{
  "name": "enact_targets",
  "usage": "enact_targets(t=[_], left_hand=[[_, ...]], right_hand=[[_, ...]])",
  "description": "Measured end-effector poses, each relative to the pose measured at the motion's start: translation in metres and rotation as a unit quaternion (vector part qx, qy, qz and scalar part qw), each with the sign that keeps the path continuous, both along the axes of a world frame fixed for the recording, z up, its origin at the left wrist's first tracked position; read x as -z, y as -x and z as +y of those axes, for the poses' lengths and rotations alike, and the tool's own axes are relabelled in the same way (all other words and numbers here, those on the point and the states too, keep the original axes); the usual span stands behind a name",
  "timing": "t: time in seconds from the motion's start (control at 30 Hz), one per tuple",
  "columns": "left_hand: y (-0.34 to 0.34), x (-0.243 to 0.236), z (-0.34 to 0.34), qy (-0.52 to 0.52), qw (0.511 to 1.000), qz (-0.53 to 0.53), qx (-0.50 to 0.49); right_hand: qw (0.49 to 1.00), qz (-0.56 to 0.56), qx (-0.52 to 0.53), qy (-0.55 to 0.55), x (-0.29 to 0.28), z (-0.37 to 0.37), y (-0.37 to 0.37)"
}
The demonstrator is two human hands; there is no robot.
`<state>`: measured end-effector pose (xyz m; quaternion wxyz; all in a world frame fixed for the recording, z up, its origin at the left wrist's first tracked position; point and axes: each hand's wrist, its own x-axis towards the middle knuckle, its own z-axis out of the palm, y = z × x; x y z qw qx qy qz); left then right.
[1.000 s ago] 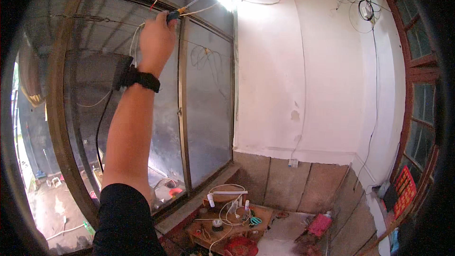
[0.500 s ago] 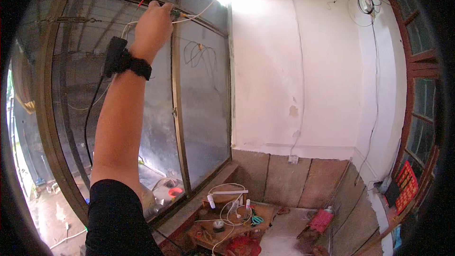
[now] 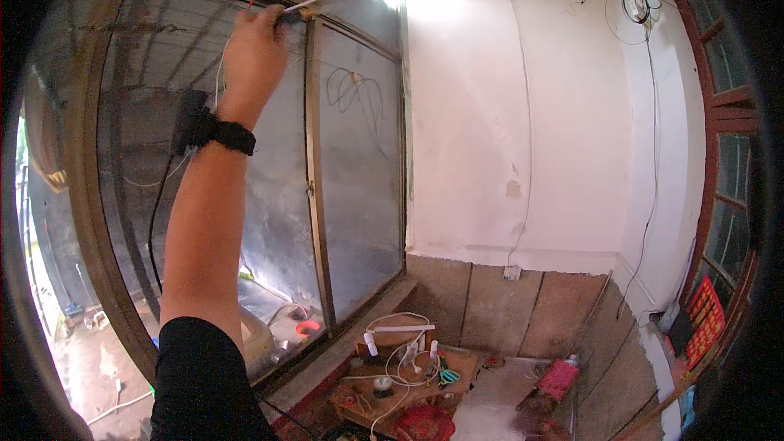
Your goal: The person manipulates electrical wires and organizes an extension cord in a utility area.
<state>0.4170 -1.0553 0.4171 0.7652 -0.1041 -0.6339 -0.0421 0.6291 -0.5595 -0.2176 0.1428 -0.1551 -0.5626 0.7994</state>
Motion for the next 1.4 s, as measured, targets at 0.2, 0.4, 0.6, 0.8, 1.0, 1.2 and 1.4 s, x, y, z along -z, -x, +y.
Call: enact_targets(t=[0.2, 0.4, 0.6, 0.8, 1.0, 1.2, 1.4], left_hand=[[-0.016, 0.001, -0.019, -0.030, 0.970, 0.230, 0.070], [-0.015, -0.007, -0.018, -0.056, 0.960, 0.260, 0.092], [-0.010, 0.006, -0.004, -0.280, 0.806, 0.020, 0.521], [0.015, 0.007, -0.014, -0.272, 0.671, 0.018, 0.689], [0.015, -0.001, -0.009, -0.275, 0.469, 0.019, 0.839], [-0.011, -0.019, -0.005, -0.220, 0.396, -0.014, 0.891], [-0.040, -0.020, -0.032, -0.128, 0.371, -0.014, 0.919]], right_hand=[[1.000, -0.015, 0.016, -0.010, -0.019, -0.014, -0.006], [0.999, -0.036, 0.002, -0.023, -0.013, -0.010, -0.008], [1.000, -0.028, 0.008, 0.001, -0.003, -0.005, -0.008], [1.000, -0.015, 0.004, -0.023, -0.011, -0.010, -0.015], [0.999, -0.020, 0.032, -0.019, 0.000, -0.009, -0.021], [0.998, -0.043, 0.028, -0.020, -0.002, -0.006, -0.028], [0.999, -0.028, 0.040, 0.006, -0.023, -0.025, -0.043]])
